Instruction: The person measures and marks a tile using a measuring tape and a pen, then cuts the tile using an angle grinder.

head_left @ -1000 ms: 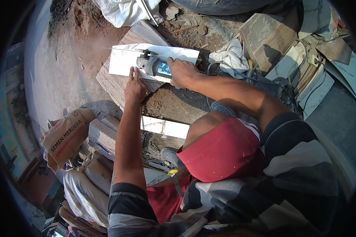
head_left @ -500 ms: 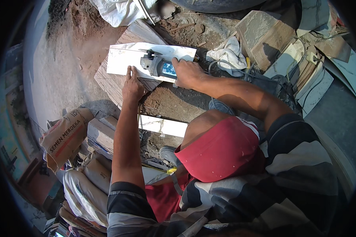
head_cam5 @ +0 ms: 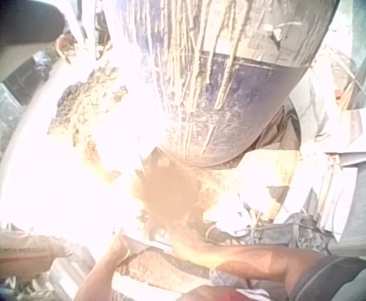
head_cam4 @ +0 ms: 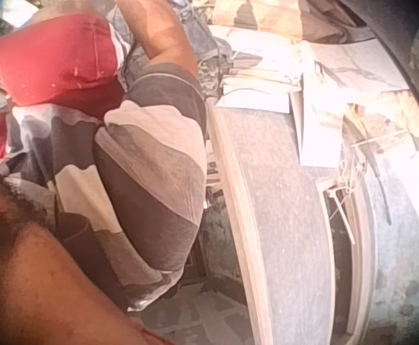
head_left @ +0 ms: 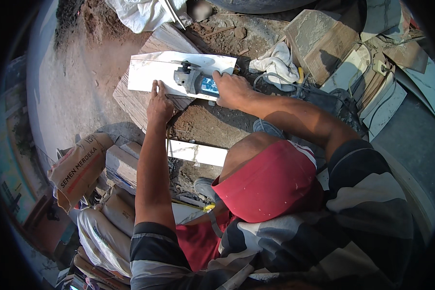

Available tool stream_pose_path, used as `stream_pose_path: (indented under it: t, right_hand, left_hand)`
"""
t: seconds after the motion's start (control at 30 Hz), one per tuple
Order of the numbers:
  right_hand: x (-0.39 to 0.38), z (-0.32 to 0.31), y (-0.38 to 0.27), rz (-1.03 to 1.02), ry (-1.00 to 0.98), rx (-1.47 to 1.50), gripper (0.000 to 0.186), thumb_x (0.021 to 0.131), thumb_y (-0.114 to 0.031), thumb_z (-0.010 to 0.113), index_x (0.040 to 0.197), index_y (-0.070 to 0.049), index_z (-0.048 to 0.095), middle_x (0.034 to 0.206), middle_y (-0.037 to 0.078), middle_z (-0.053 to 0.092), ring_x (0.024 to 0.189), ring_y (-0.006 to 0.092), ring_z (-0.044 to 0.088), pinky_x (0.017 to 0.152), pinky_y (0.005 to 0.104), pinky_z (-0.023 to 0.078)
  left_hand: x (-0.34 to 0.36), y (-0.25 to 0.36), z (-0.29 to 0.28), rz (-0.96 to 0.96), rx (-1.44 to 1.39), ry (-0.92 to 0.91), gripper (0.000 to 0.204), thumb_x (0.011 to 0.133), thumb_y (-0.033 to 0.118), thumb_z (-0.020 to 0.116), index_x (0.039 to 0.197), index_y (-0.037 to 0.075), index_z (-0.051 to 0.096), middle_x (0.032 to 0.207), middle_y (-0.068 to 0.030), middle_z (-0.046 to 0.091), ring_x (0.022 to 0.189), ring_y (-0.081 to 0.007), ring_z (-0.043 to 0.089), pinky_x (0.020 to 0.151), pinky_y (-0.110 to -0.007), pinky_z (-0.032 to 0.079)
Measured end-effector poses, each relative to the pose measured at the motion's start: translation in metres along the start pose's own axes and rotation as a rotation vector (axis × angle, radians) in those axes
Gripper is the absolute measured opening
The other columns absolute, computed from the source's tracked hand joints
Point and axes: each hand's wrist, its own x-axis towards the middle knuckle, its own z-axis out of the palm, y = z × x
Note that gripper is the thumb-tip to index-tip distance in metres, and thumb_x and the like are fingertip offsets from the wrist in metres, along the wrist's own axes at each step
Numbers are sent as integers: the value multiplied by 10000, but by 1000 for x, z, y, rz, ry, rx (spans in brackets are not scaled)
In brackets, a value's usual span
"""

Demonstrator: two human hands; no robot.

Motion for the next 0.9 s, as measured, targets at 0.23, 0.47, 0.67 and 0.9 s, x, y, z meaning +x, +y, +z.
stream_pose_path:
  t: [0.23,0.47,0.67,0.9]
  right_hand:
    - [-6,0,5,12,-6,15,588,738,-195,790,1162,34,453,1004,258,656,967,423,671,840,494,546]
    - [-12,2,8,20,-18,-6,596,736,-194,786,1167,31,443,1027,254,639,986,425,660,852,499,539]
    - [-18,1,13,23,-20,-2,606,743,-207,783,1179,31,436,1044,260,629,1001,425,652,860,501,536]
    - [-26,0,17,30,-14,6,622,747,-221,789,1189,32,431,1053,265,624,998,431,651,857,502,534]
  left_hand:
    - [0,2,-2,0,-11,-9,771,834,100,472,1562,90,220,1651,-85,151,1201,-359,593,925,-438,535]
    - [-1,3,-3,8,-2,-9,794,828,144,530,1555,69,217,1641,-123,165,1238,-357,568,969,-434,521]
    - [-1,2,-3,26,16,0,798,835,168,548,1554,65,218,1639,-128,167,1262,-352,550,984,-432,513]
    - [-1,4,-5,-4,5,-32,809,843,191,561,1560,70,207,1644,-112,160,1265,-346,549,982,-429,512]
